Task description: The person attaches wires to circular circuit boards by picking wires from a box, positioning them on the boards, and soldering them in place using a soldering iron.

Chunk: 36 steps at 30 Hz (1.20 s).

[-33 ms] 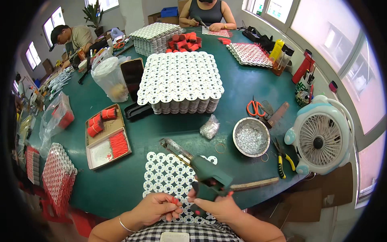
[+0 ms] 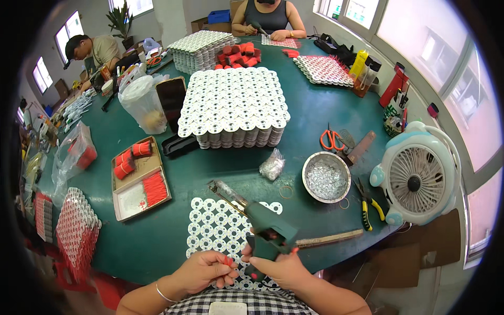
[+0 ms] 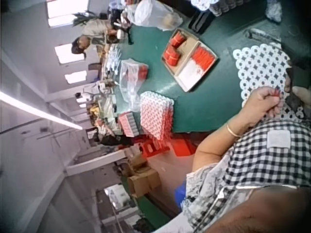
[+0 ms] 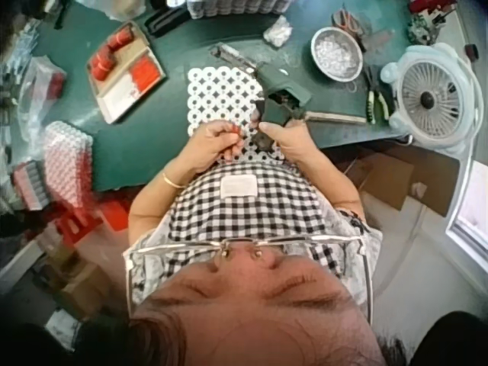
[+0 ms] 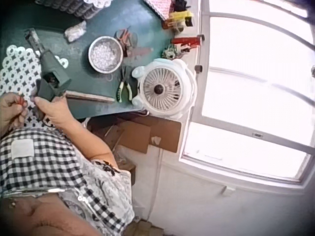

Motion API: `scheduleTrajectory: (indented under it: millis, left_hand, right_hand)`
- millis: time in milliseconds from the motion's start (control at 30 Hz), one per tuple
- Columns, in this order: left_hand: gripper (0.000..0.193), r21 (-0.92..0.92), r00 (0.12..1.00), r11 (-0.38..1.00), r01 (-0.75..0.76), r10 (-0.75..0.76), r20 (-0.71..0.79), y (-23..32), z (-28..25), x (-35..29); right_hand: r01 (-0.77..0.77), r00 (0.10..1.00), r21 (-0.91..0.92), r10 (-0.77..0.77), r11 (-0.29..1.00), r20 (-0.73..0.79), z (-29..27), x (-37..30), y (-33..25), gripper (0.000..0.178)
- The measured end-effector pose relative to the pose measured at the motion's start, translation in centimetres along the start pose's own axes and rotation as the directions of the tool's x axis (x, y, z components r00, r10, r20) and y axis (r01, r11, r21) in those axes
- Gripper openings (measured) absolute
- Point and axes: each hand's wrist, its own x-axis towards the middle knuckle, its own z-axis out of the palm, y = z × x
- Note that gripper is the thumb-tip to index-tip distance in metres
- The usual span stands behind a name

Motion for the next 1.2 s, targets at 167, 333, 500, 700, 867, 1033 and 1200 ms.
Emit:
scheduleTrajectory:
  millis: [167,333,500,700,867,1033,1200]
  left_hand:
    - [0.014,-0.019,0.999,0.999,-0.038,0.038,0.008,-0.3,0.7,-0.3]
    - [0.008,0.003,0.997,0.998,-0.064,0.064,0.051,-0.8,1.1,-0.4]
    - [0.006,-0.006,0.996,0.998,-0.061,0.062,0.068,-1.1,1.2,-0.6]
    - [0.006,-0.062,0.997,0.997,-0.051,0.054,0.056,-1.1,1.3,-0.7]
    - [0.015,-0.079,0.999,0.996,-0.031,0.030,-0.017,-0.9,1.3,-0.5]
    - [0.016,0.027,0.997,0.999,-0.046,0.048,-0.064,-0.9,0.5,-0.2]
    - [0.016,-0.208,1.000,0.978,-0.026,0.025,-0.010,-2.1,0.3,0.5]
  right_hand:
    - [-0.106,0.993,-0.064,0.108,0.992,0.036,0.3,0.5,0.6,0.053]
    - [-0.107,0.992,-0.092,0.113,0.990,0.059,0.4,-0.2,0.9,0.050]
    - [-0.106,0.993,-0.096,0.111,0.990,0.047,1.2,-1.0,0.4,0.048]
    - [-0.036,0.999,-0.069,0.038,0.997,0.028,1.0,-1.0,0.9,0.037]
    - [-0.034,0.999,-0.126,0.028,0.991,-0.046,1.0,-0.6,0.7,0.026]
    - [0.019,0.993,-0.414,-0.064,0.910,-0.095,0.3,-0.6,0.4,0.025]
    - [0.289,0.896,-0.326,-0.374,0.900,-0.238,0.4,0.4,-0.7,0.035]
